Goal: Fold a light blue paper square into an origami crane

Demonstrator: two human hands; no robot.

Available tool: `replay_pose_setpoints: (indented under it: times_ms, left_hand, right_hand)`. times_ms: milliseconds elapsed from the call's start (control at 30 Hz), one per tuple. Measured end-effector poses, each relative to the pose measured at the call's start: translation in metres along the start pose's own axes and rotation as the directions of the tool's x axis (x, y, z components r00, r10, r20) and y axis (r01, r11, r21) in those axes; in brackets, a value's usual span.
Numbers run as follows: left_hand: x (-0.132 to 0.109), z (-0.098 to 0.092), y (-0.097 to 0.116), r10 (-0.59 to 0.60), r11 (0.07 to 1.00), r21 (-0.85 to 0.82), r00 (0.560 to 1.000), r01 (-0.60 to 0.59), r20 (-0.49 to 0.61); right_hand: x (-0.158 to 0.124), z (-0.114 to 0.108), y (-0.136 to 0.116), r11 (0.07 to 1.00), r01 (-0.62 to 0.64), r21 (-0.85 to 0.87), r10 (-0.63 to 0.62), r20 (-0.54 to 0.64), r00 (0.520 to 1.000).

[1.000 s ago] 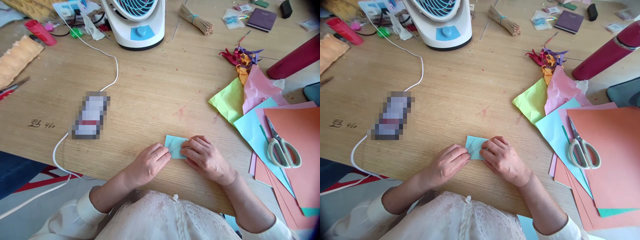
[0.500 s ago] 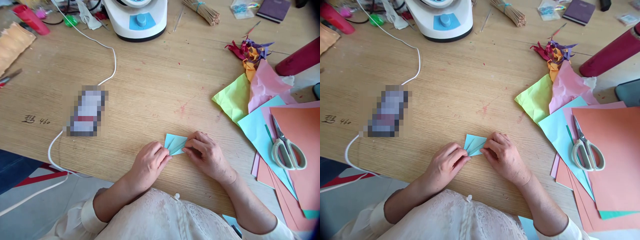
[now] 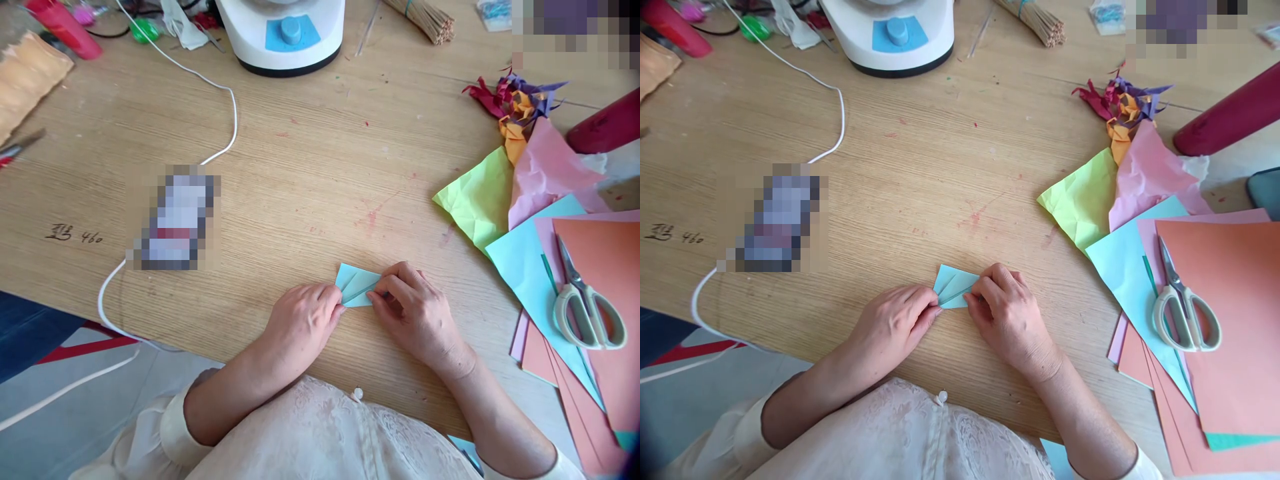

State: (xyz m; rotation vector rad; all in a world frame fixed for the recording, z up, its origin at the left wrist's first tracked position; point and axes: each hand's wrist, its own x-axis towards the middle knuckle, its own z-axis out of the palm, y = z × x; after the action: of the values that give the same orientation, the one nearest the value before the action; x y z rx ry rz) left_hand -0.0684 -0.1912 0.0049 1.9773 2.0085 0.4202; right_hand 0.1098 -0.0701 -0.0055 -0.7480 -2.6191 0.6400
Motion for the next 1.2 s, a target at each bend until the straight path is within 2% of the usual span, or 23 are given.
replay_pose_setpoints:
  times_ms: [167,267,433,600,700,800,867,933,1000,1200]
  left_hand:
    - [0.013,-0.006,-0.001,-0.045,0.999,0.029,0.989,0.041,0.140]
    - [0.019,-0.007,-0.001,-0.059,0.994,0.101,0.986,0.044,0.158]
    - [0.018,-0.005,-0.001,0.035,0.986,0.158,0.991,-0.055,0.127]
    - [0.011,0.001,-0.006,0.114,0.985,0.128,0.993,-0.118,0.044]
    - [0.003,0.001,-0.013,0.174,0.981,0.082,0.984,-0.176,0.027]
    - [-0.008,-0.004,-0.022,0.228,0.974,0.025,0.972,-0.227,-0.063]
    - [-0.016,-0.009,-0.028,0.309,0.951,0.021,0.945,-0.308,-0.107]
    - [-0.022,-0.012,-0.032,0.424,0.906,0.049,0.902,-0.421,-0.085]
    - [-0.026,-0.013,-0.035,0.489,0.871,0.071,0.871,-0.486,-0.032]
    - [-0.026,-0.014,-0.038,0.476,0.873,0.073,0.875,-0.482,0.087]
  right_hand:
    - [0.001,0.002,-0.002,0.999,-0.018,-0.032,0.017,-0.005,1.000]
    - [0.003,0.002,-0.003,0.999,-0.010,-0.050,0.009,-0.010,1.000]
    - [0.004,0.002,-0.004,0.995,0.016,-0.100,-0.016,-0.001,1.000]
    - [0.002,0.002,-0.003,0.994,0.033,-0.106,-0.029,0.037,0.999]
    - [0.003,0.002,-0.002,0.996,0.047,-0.081,-0.042,0.057,0.997]
    - [0.003,0.003,-0.002,0.996,0.057,-0.069,-0.053,0.058,0.997]
    - [0.003,0.003,-0.001,0.996,0.057,-0.065,-0.053,0.060,0.997]
    - [0.003,0.004,0.000,0.997,0.053,-0.062,-0.049,0.062,0.997]
    - [0.002,0.005,0.000,0.997,0.051,-0.063,-0.048,0.059,0.997]
    - [0.003,0.004,0.000,0.997,0.061,-0.055,-0.057,0.056,0.997]
